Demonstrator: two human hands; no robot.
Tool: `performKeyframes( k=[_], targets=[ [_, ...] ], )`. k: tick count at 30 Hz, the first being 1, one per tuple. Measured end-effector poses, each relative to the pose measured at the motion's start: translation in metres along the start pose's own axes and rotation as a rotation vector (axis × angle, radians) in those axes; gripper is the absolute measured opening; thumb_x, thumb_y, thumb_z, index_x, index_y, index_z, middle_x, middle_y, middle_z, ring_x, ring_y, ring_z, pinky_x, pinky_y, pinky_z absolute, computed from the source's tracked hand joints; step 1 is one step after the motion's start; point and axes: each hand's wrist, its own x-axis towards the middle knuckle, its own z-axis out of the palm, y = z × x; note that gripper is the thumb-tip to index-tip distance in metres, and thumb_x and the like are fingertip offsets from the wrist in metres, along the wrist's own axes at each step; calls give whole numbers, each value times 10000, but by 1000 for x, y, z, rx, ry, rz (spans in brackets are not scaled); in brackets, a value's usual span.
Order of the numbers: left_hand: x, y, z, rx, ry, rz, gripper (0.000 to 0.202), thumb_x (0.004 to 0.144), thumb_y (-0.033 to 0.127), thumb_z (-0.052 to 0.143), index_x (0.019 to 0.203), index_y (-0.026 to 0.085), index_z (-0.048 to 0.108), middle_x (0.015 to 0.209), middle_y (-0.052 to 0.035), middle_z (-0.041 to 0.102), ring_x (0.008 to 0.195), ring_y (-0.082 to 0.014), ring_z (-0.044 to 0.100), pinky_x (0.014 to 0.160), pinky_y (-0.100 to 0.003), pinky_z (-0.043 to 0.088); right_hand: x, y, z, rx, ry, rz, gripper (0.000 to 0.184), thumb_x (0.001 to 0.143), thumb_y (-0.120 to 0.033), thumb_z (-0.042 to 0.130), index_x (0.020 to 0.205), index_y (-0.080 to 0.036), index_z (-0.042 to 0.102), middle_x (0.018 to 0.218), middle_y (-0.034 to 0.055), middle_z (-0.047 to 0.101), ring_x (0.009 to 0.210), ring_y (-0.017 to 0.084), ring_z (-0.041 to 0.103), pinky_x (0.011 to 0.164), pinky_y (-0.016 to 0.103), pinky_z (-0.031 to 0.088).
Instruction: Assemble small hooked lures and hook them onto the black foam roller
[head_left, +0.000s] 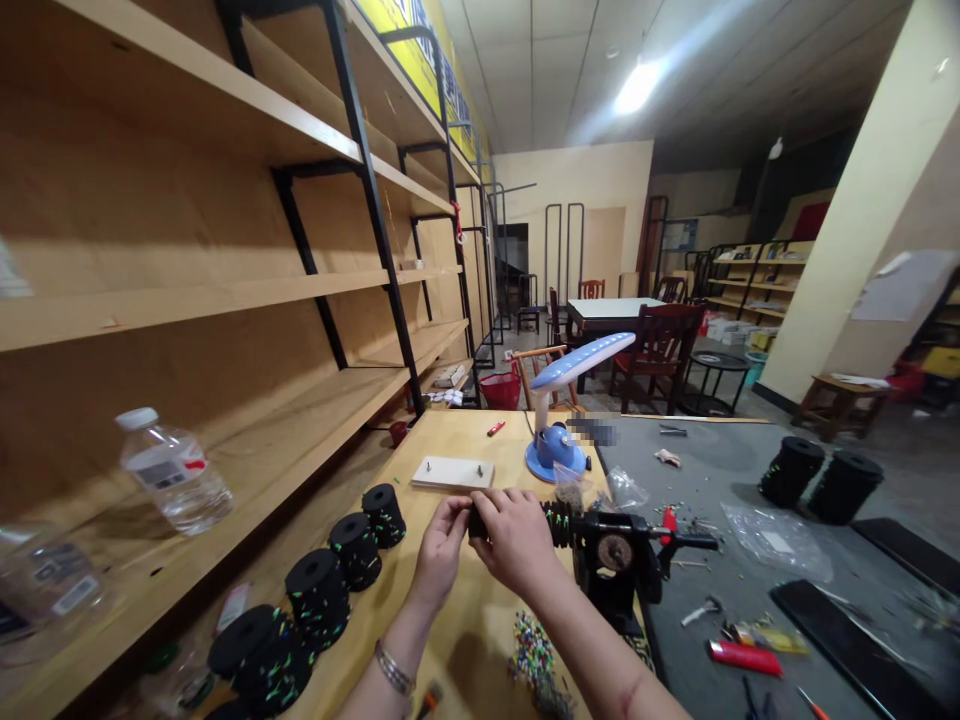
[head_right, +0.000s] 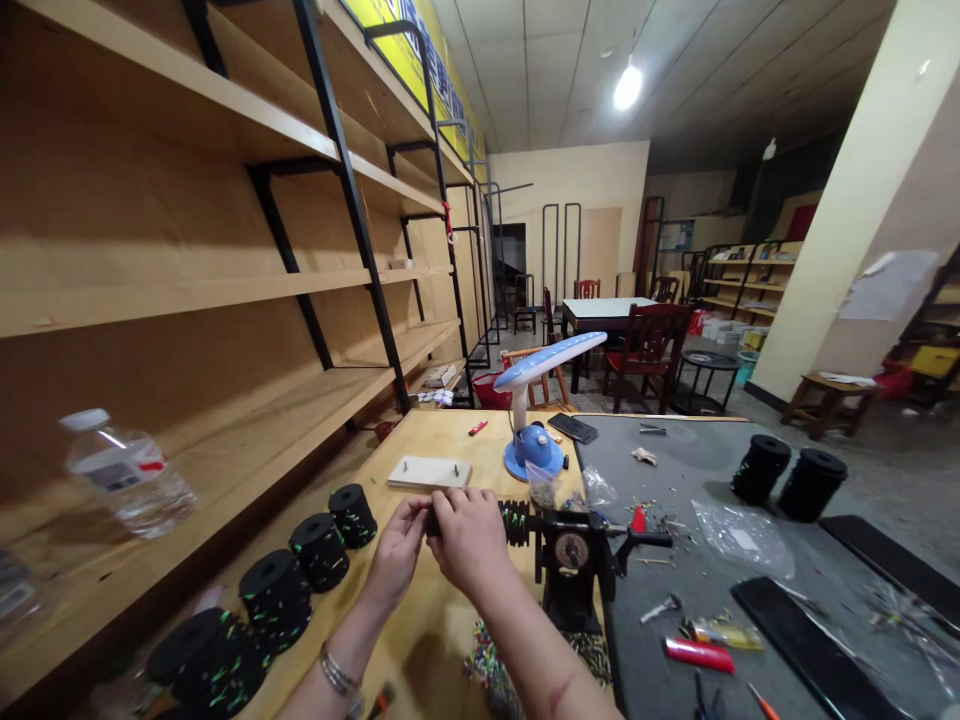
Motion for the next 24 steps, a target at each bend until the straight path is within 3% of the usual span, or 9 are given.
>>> performKeyframes(
  k=[3,5,7,9,12,14,16,19,24],
  targets=[
    [1,5,-3,4,-35,-18,322,798,426,664,986,169,617,977,-70,672,962,-217,610,882,-326,473,0,-2,-2,-5,7,0,512,802,-339,677,1275,-212,529,1220,102,642,1057,293,563,919,442,405],
    [0,11,-3,31,-39,-28,344,792,435,666,998,162,627,987,-83,680,933,-222,622,842,-330,491,-6,-8,-5,-11,38,-4,556,810,-327,677,1322,-204,498,1329,122,578,1188,331,494,1013,505,336],
    [-3,17,-4,95,24,-19,369,780,463,665,992,163,630,975,-85,685,915,-226,630,823,-334,498,-20,-14,-9,7,126,-35,563,830,-312,658,1352,-208,474,1402,121,518,1283,356,410,1072,553,262],
    [-9,23,-5,159,138,3,374,768,482,665,967,168,627,947,-77,682,916,-227,630,840,-341,490,-44,-19,-10,68,248,-107,464,864,-283,603,1315,-222,511,1338,100,583,1255,336,452,1067,534,297],
    [-24,30,-10,204,283,28,350,764,485,661,923,176,622,895,-59,669,899,-223,623,842,-334,478,-90,-16,-1,182,301,-171,279,886,-181,510,1145,-212,610,1015,76,727,929,255,642,832,390,505],
    [-39,34,-12,221,305,35,321,780,473,648,904,178,618,872,-54,662,876,-217,619,810,-319,482,-121,-6,13,256,244,-137,228,884,-155,498,1050,-221,639,927,58,743,787,208,679,697,293,539],
    [-53,37,-10,229,289,32,290,802,451,632,898,178,613,858,-50,655,861,-211,616,784,-301,486,-145,7,27,342,205,-46,195,885,-181,521,1015,-223,661,913,59,756,787,193,707,705,245,550],
    [-71,43,0,232,242,19,252,826,414,621,906,176,610,829,-38,638,821,-192,605,749,-271,481,-165,21,41,481,206,178,166,883,-289,558,945,-233,701,818,54,766,658,174,707,597,192,542],
    [-84,57,29,230,119,24,197,846,363,607,866,167,615,739,-13,594,688,-148,557,643,-222,450,-161,23,35,731,288,499,292,828,-445,612,924,-190,716,825,90,749,581,176,658,561,229,529]
  ],
)
